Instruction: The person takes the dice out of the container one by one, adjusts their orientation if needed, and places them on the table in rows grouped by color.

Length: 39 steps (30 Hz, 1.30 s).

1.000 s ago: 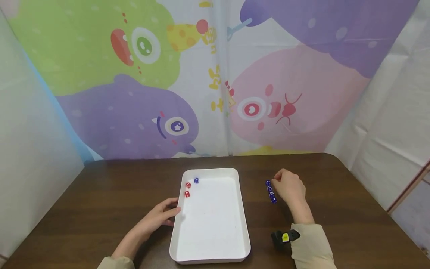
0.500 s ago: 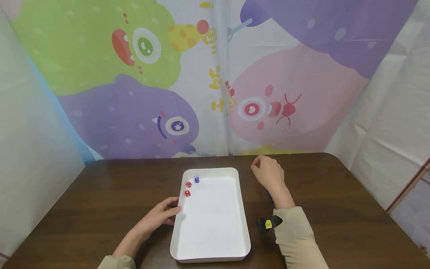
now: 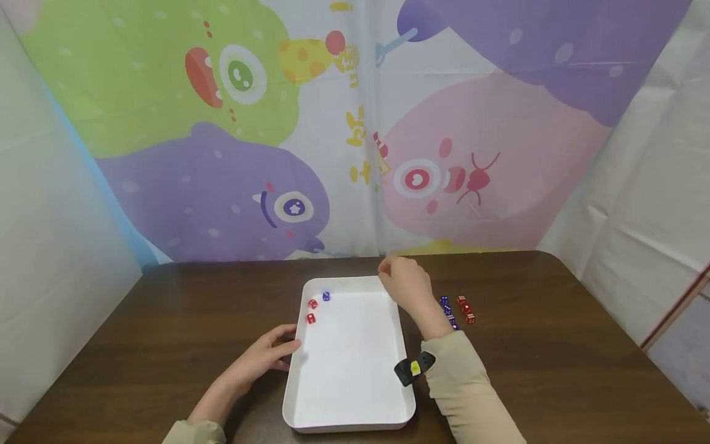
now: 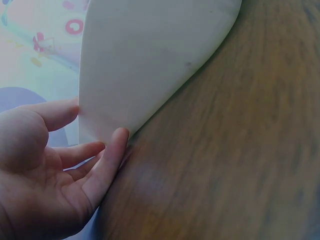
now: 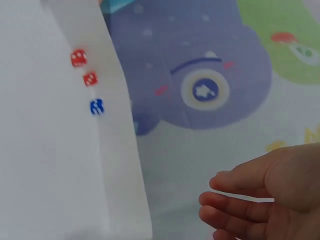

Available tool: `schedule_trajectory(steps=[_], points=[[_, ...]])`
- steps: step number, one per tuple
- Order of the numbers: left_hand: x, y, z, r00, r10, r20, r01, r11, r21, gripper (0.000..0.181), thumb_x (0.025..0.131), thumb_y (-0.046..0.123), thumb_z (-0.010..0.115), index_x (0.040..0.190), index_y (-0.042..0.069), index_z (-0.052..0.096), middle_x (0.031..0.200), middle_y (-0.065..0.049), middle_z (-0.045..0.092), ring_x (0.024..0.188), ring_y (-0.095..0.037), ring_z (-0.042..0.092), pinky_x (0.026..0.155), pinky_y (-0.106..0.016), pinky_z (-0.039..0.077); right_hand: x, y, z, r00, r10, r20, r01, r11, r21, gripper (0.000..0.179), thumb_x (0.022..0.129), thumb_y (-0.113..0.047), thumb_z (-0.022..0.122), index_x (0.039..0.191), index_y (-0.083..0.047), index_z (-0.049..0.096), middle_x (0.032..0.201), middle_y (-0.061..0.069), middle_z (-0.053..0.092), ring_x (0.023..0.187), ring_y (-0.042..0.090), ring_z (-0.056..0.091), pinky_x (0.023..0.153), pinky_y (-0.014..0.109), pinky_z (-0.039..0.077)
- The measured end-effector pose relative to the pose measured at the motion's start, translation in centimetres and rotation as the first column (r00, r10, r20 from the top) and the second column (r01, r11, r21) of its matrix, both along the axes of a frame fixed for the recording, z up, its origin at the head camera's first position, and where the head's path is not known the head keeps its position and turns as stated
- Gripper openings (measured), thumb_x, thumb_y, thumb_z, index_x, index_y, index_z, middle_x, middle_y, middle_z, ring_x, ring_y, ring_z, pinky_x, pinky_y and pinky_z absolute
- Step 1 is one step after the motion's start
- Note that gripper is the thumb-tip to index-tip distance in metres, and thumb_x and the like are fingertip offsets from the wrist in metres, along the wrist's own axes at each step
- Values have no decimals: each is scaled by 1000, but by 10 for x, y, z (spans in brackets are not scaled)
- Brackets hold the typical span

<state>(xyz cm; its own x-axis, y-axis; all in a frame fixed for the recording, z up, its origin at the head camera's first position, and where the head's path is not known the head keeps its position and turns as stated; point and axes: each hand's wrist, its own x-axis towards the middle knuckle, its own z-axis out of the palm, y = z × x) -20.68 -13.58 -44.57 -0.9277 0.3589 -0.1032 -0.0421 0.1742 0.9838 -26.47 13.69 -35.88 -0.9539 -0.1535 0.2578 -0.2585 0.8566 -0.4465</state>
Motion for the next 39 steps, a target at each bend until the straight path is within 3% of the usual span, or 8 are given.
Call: schedule_trajectory(steps=[12, 17, 21, 28, 39], points=[[-1, 0, -1, 1000, -12, 3, 12, 1000, 23, 51, 86, 23, 51, 125, -4, 32, 114, -19, 37, 89, -22, 50, 66, -35, 49, -7, -43, -10, 997, 39, 62, -44, 996, 79, 13, 82, -17, 54, 91, -14, 62, 85, 1, 61, 72, 14, 55, 58, 29, 45], [0, 0, -2, 1000, -7, -4, 7, 1000, 17, 51, 86, 24, 51, 125, -4, 33, 113, -19, 38, 89, -22, 50, 66, -35, 49, -12, -57, -18, 993, 106, 54, -112, 987, 115, 15, 81, -15, 53, 92, -13, 63, 85, 0, 61, 74, 14, 55, 61, 28, 45], [0, -1, -2, 1000, -2, 5, 2, 1000, 9, 50, 86, 23, 51, 124, -3, 34, 112, -18, 39, 89, -22, 51, 66, -34, 49, -16, -66, -25, 981, 188, 56, -194, 972, 135, 21, 83, -9, 48, 98, -10, 63, 95, 3, 61, 88, 18, 56, 70, 31, 47], [-1, -1, -1, 1000, 2, -2, -2, 1000, 7, 50, 85, 23, 51, 124, -3, 34, 112, -19, 38, 89, -22, 50, 65, -35, 50, -19, -79, -40, 949, 302, 93, -315, 930, 189, 31, 82, 1, 44, 109, -6, 56, 110, 7, 55, 105, 21, 48, 88, 33, 39], [-3, -2, -5, 1000, -10, -3, 10, 1000, 25, 50, 85, 22, 51, 125, -2, 33, 113, -18, 38, 91, -21, 50, 65, -35, 49, -23, -93, -51, 918, 378, 123, -397, 863, 312, 37, 80, 3, 45, 115, -3, 51, 117, 9, 50, 111, 21, 42, 94, 31, 34]])
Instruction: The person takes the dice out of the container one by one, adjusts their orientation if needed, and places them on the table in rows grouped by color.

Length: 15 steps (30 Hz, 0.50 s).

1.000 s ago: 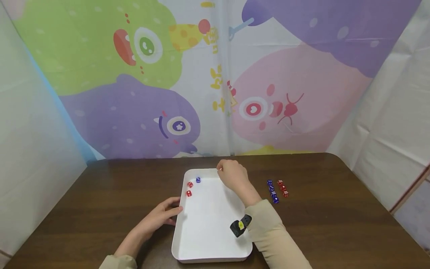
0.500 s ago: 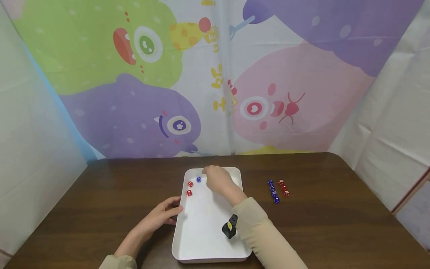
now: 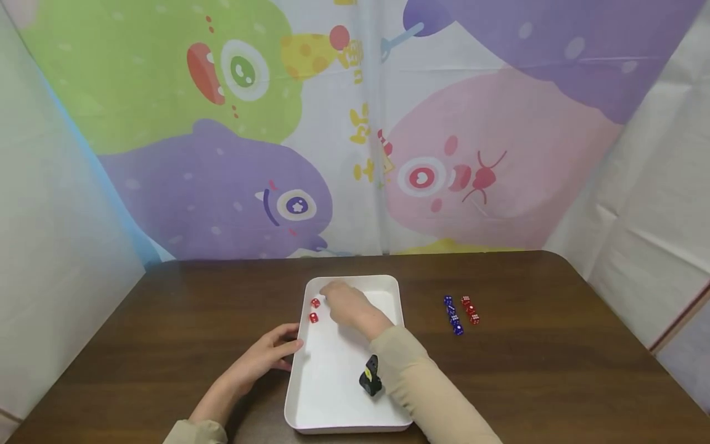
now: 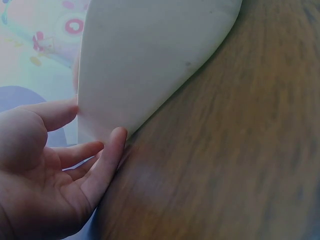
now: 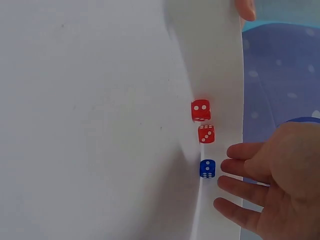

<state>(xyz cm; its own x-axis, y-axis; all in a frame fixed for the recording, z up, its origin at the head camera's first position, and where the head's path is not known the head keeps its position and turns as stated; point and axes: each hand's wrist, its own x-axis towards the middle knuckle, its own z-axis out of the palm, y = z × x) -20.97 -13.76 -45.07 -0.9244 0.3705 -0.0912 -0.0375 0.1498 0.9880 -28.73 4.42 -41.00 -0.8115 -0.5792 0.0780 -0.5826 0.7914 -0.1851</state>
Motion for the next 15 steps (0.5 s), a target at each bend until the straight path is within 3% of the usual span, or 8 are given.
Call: schedule_trajectory(steps=[8, 15], points=[[1, 1, 3, 1000, -6, 6, 6, 1000, 3, 48, 86, 20, 50, 125, -3, 33, 114, -18, 38, 90, -21, 50, 65, -35, 49, -1, -3, -2, 1000, -8, -24, 8, 1000, 11, 30, 81, -1, 48, 110, -6, 56, 107, 5, 54, 103, 17, 48, 88, 28, 39], [4, 2, 11, 1000, -6, 26, 6, 1000, -2, 47, 86, 17, 49, 124, -6, 32, 113, -20, 37, 91, -25, 49, 65, -35, 49, 0, -2, -4, 995, 8, -94, -6, 1000, 20, 23, 80, -5, 54, 101, -10, 61, 95, 4, 55, 90, 18, 53, 78, 30, 44]])
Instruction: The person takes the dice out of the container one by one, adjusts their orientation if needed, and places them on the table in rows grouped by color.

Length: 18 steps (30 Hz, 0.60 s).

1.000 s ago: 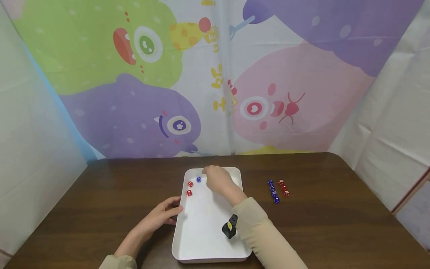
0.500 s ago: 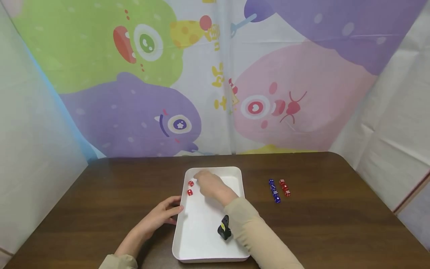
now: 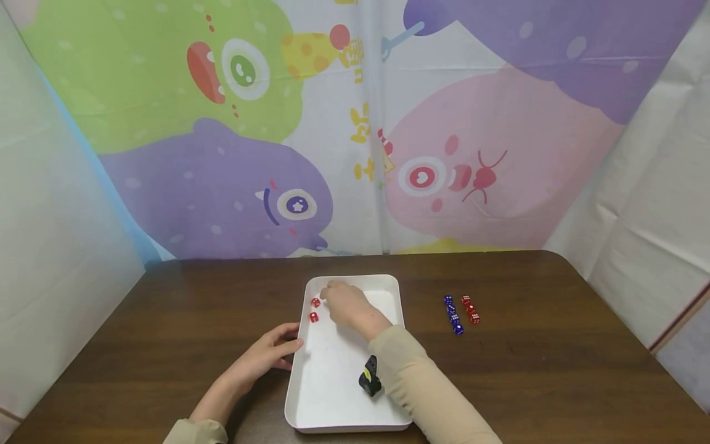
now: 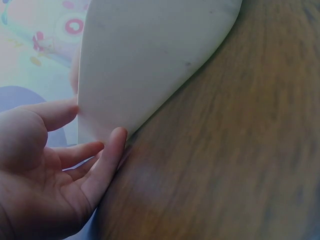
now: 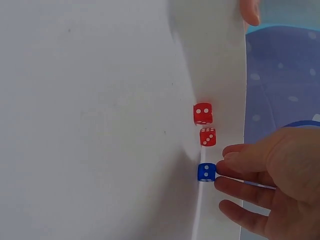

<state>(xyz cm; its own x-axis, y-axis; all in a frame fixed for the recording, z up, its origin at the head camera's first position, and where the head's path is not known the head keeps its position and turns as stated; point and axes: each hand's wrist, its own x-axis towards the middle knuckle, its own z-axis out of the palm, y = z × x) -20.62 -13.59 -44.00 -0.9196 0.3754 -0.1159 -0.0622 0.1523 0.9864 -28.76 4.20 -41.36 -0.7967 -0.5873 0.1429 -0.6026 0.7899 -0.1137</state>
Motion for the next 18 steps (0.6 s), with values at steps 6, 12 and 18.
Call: schedule_trajectory(steps=[6, 12, 18], points=[[-1, 0, -6, 1000, 9, -7, -9, 1000, -4, 49, 86, 21, 50, 125, -3, 33, 113, -18, 38, 90, -22, 50, 65, -34, 49, 1, 0, 0, 999, -36, -1, 36, 999, 1, 22, 78, -5, 56, 98, -11, 63, 94, 3, 55, 92, 19, 54, 76, 31, 45], [-3, -1, -9, 1000, 7, -12, -8, 1000, -6, 49, 86, 21, 50, 125, -3, 33, 113, -18, 38, 89, -21, 50, 65, -34, 49, 3, -1, 1, 997, -72, 11, 72, 997, 23, 22, 76, -4, 57, 95, -13, 65, 90, 2, 55, 87, 17, 54, 71, 30, 46], [-5, -2, -11, 1000, 1, 2, -1, 1000, 1, 48, 87, 19, 49, 125, -5, 32, 113, -19, 38, 89, -23, 50, 65, -35, 49, 3, 0, 0, 994, -103, 37, 102, 994, 37, 18, 73, -4, 60, 87, -13, 67, 85, 1, 58, 80, 17, 56, 66, 30, 47]])
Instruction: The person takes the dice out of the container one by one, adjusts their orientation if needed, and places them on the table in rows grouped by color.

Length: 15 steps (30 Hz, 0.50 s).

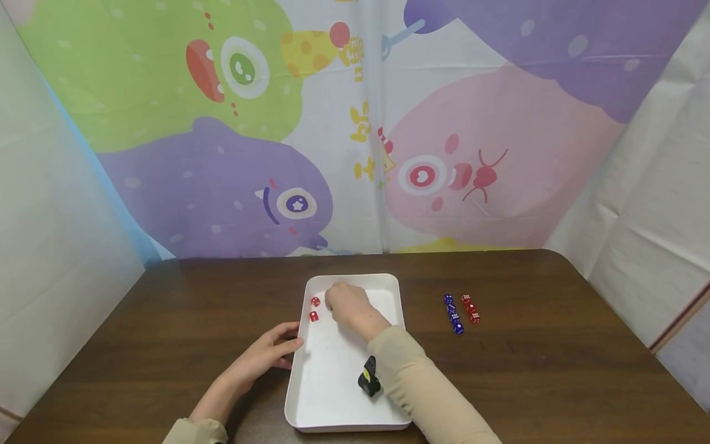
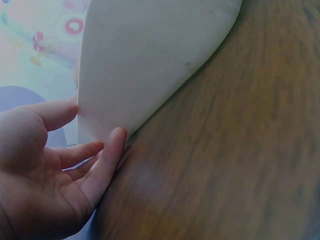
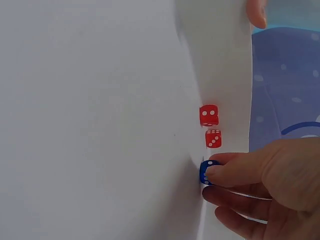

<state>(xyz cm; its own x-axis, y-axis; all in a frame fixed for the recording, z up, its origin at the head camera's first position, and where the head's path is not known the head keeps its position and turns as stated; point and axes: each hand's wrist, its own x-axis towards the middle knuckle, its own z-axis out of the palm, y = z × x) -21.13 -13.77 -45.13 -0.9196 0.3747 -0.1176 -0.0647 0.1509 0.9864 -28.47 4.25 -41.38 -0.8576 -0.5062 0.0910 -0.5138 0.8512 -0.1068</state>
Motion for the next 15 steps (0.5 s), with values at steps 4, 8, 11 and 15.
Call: schedule_trajectory(steps=[4, 8, 11, 15], points=[[1, 0, 0, 1000, 5, -3, -5, 1000, -4, 48, 86, 20, 50, 125, -4, 33, 113, -19, 38, 89, -23, 51, 65, -35, 49, 0, 1, -1, 1000, -4, 28, 4, 1000, -5, 16, 72, -3, 60, 82, -13, 67, 83, 1, 61, 77, 17, 56, 66, 29, 47], [3, 0, 2, 1000, 6, -6, -6, 1000, -8, 49, 86, 22, 51, 124, -3, 33, 113, -19, 38, 88, -21, 51, 65, -34, 50, 1, 4, 3, 1000, 5, 24, -5, 1000, -30, 15, 72, -3, 59, 82, -12, 67, 84, 2, 62, 79, 18, 57, 70, 30, 47], [3, 1, 2, 1000, 2, -7, -2, 1000, -8, 50, 85, 24, 51, 125, -2, 33, 113, -18, 38, 87, -21, 51, 66, -34, 49, 2, 8, 8, 1000, 9, 20, -7, 998, -60, 14, 72, -4, 60, 83, -10, 66, 85, 3, 63, 81, 19, 57, 73, 30, 46], [2, 0, 2, 1000, 1, -12, -1, 1000, -6, 50, 86, 23, 51, 124, -2, 34, 113, -18, 38, 87, -20, 51, 66, -34, 49, 2, 14, 17, 999, -3, 31, 6, 996, -92, 13, 73, -3, 59, 82, -9, 65, 84, 3, 62, 81, 18, 57, 72, 29, 46]])
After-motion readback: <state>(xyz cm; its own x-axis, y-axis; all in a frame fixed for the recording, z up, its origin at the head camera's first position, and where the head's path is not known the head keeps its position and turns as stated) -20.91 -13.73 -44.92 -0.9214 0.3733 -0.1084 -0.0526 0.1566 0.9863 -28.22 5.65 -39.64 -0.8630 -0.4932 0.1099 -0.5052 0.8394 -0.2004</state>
